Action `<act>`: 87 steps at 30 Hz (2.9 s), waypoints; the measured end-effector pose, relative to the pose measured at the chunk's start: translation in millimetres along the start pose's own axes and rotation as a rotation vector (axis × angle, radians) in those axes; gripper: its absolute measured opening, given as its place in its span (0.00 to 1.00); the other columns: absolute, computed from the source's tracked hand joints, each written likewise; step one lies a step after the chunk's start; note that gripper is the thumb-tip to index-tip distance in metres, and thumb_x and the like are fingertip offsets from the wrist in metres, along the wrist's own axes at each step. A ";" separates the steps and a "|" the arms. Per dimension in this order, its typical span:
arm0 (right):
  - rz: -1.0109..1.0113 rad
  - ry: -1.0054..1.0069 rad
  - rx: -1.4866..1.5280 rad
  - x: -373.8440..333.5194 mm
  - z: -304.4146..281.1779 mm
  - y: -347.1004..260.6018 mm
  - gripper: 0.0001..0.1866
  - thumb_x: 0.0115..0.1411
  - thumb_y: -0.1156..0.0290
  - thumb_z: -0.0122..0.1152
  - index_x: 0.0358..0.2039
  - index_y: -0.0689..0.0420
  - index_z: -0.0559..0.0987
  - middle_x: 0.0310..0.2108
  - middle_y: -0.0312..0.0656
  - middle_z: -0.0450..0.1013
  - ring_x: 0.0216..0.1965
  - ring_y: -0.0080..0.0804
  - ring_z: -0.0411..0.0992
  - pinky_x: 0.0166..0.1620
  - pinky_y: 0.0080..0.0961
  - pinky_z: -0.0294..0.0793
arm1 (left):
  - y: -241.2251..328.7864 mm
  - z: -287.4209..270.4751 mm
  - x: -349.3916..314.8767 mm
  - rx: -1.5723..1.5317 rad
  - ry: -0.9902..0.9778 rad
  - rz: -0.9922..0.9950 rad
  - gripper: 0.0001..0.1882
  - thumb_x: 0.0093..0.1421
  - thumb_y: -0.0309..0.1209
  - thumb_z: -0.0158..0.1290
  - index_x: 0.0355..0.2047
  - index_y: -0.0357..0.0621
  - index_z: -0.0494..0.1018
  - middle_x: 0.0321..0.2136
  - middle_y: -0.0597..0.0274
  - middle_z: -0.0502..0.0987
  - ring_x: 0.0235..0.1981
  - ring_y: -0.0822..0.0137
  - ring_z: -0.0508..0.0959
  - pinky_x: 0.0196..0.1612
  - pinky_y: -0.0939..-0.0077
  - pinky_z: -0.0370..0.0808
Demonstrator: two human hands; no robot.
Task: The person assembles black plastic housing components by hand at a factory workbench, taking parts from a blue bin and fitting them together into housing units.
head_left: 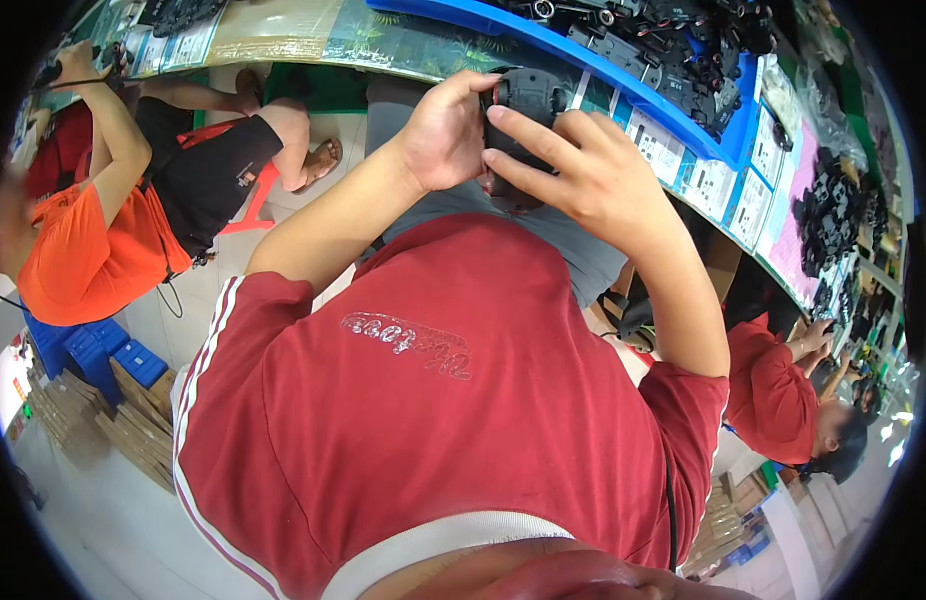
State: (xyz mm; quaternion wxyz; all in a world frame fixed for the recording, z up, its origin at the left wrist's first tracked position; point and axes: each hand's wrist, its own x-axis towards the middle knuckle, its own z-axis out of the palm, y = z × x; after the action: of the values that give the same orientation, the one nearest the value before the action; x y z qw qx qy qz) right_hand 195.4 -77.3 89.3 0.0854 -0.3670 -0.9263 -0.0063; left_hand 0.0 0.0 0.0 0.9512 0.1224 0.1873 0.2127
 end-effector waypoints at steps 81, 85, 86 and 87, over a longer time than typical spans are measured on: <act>0.903 0.663 -0.273 -83.2 151.2 49.4 0.08 0.51 0.76 0.62 0.21 0.57 0.71 0.27 0.45 0.70 0.29 0.48 0.69 0.32 0.41 0.66 | 93.4 -72.5 -55.8 0.339 0.577 0.805 0.16 0.66 0.26 0.49 0.52 0.30 0.65 0.40 0.44 0.78 0.38 0.49 0.83 0.43 0.58 0.83; 0.904 0.696 -0.314 -85.8 155.2 49.2 0.07 0.51 0.75 0.62 0.22 0.57 0.71 0.28 0.45 0.70 0.29 0.47 0.69 0.33 0.41 0.65 | 136.7 -79.3 -54.6 0.266 0.397 0.730 0.21 0.66 0.25 0.48 0.58 0.33 0.65 0.46 0.44 0.76 0.47 0.48 0.80 0.50 0.59 0.80; 0.909 0.686 -0.310 -86.3 155.4 49.0 0.07 0.51 0.75 0.62 0.22 0.57 0.71 0.28 0.45 0.70 0.30 0.47 0.69 0.33 0.41 0.65 | 147.3 -83.9 -52.7 0.297 0.305 0.715 0.23 0.64 0.23 0.51 0.59 0.34 0.64 0.46 0.49 0.76 0.47 0.55 0.79 0.51 0.64 0.78; 0.912 0.689 -0.316 -86.5 155.6 48.9 0.07 0.51 0.75 0.62 0.22 0.57 0.71 0.28 0.45 0.70 0.30 0.47 0.69 0.33 0.41 0.65 | 155.4 -82.5 -48.2 0.298 0.298 0.713 0.23 0.64 0.23 0.51 0.59 0.34 0.64 0.46 0.49 0.76 0.47 0.55 0.79 0.51 0.64 0.78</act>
State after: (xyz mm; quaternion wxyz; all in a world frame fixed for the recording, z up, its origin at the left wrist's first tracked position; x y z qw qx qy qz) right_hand 266.7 -88.7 -80.6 0.3195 -0.7130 -0.5820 -0.2256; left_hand -129.9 127.7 -11.0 0.7521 0.2841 0.2975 0.5149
